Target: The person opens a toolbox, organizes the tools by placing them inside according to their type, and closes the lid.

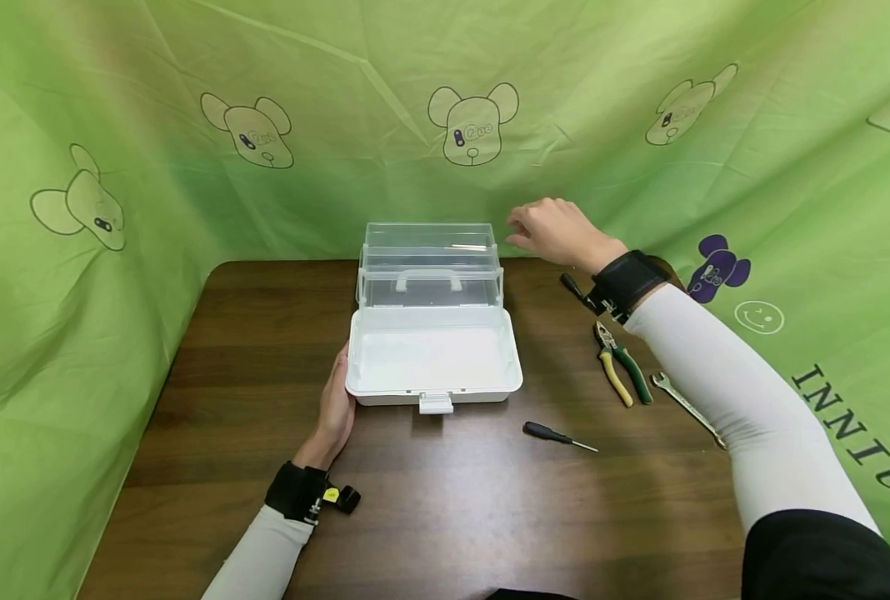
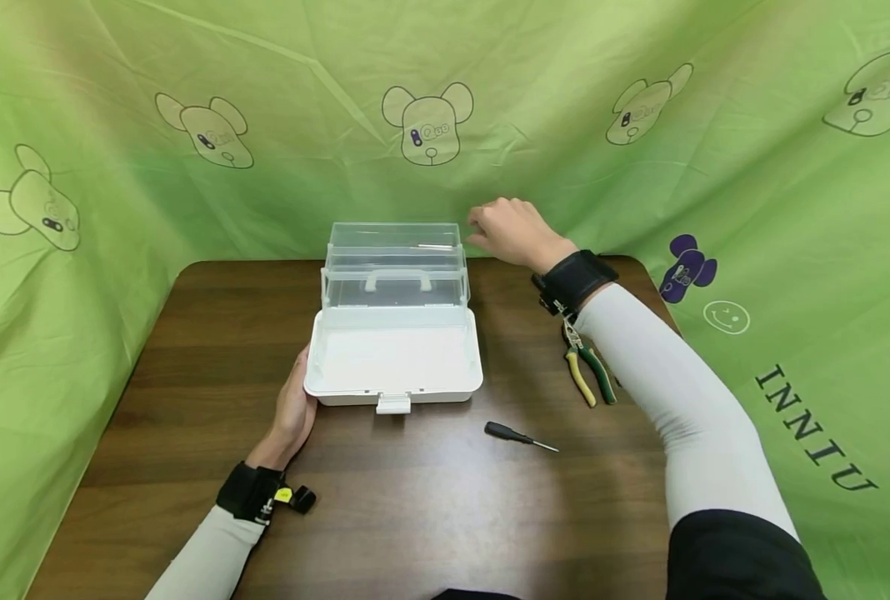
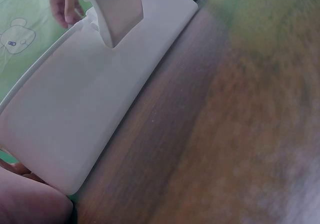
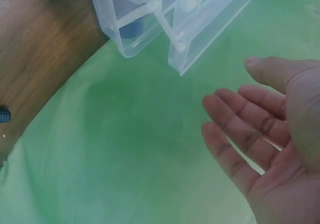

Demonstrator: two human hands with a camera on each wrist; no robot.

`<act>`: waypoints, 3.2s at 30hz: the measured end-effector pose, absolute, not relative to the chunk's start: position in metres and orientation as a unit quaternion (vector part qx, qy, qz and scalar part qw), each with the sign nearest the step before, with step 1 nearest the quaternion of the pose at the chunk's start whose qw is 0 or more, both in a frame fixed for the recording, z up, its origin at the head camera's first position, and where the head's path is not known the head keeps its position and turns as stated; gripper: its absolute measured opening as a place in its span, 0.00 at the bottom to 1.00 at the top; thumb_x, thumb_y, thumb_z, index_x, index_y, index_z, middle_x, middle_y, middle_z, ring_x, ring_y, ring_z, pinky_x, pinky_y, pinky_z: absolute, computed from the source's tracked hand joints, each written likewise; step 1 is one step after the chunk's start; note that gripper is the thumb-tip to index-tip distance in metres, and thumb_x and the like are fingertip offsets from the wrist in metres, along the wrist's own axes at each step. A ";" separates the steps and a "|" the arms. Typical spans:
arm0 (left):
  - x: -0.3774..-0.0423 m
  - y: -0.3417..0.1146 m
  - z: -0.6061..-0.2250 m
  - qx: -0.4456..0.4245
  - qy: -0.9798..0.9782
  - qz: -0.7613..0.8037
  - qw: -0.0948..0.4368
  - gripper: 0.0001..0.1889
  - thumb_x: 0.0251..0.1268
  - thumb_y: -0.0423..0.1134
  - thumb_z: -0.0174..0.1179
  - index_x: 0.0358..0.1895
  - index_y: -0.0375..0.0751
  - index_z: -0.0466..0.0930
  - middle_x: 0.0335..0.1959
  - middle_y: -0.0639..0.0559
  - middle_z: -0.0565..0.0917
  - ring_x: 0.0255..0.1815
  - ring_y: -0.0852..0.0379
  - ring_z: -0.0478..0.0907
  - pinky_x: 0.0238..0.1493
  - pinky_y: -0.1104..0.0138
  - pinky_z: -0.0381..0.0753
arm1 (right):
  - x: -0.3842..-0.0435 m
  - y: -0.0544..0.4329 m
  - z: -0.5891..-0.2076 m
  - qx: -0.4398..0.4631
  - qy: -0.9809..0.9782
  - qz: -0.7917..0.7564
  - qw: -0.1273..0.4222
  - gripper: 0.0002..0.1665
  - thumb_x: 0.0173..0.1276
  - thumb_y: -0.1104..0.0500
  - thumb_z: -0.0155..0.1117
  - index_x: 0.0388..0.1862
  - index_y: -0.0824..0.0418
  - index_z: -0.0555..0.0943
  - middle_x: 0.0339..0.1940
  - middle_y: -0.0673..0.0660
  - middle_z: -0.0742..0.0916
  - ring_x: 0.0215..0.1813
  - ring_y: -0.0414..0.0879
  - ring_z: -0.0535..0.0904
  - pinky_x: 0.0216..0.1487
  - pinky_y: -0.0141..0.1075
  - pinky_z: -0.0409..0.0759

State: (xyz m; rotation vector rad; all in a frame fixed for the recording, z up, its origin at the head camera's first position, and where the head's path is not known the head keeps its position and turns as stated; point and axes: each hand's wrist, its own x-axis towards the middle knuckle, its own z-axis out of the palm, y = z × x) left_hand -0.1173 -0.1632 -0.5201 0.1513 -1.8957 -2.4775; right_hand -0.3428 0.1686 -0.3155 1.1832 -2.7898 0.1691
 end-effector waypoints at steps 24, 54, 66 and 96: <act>-0.117 -0.162 -0.517 0.050 -0.603 -0.796 0.009 0.32 0.92 0.51 0.27 0.88 0.38 0.41 0.89 0.46 0.44 0.88 0.51 0.39 0.86 0.53 0.40 | -0.268 0.216 -0.317 0.363 -0.927 0.029 0.087 0.18 0.76 0.53 0.70 0.53 0.66 0.87 0.42 0.62 0.92 0.26 0.52 0.84 0.25 0.51 0.81; -0.115 -0.162 -0.517 0.042 -0.609 -0.792 0.008 0.32 0.92 0.51 0.26 0.88 0.39 0.40 0.89 0.47 0.44 0.88 0.52 0.39 0.86 0.53 0.40 | -0.188 0.257 -0.364 0.367 -0.922 0.065 0.104 0.15 0.69 0.55 0.77 0.49 0.62 0.88 0.37 0.56 0.92 0.25 0.45 0.84 0.19 0.40 0.77; -0.115 -0.163 -0.518 0.047 -0.610 -0.791 0.007 0.33 0.92 0.53 0.26 0.88 0.40 0.40 0.89 0.46 0.43 0.88 0.51 0.38 0.86 0.52 0.40 | -0.160 0.262 -0.388 0.371 -0.920 0.061 0.113 0.16 0.65 0.54 0.79 0.46 0.62 0.89 0.37 0.57 0.92 0.29 0.50 0.87 0.19 0.40 0.77; -0.117 -0.161 -0.517 0.053 -0.610 -0.790 0.006 0.33 0.92 0.52 0.27 0.88 0.39 0.40 0.89 0.45 0.43 0.89 0.50 0.38 0.86 0.53 0.40 | -0.119 0.255 -0.450 0.358 -0.928 0.079 0.070 0.18 0.61 0.49 0.83 0.43 0.59 0.90 0.34 0.52 0.89 0.31 0.44 0.85 0.26 0.35 0.81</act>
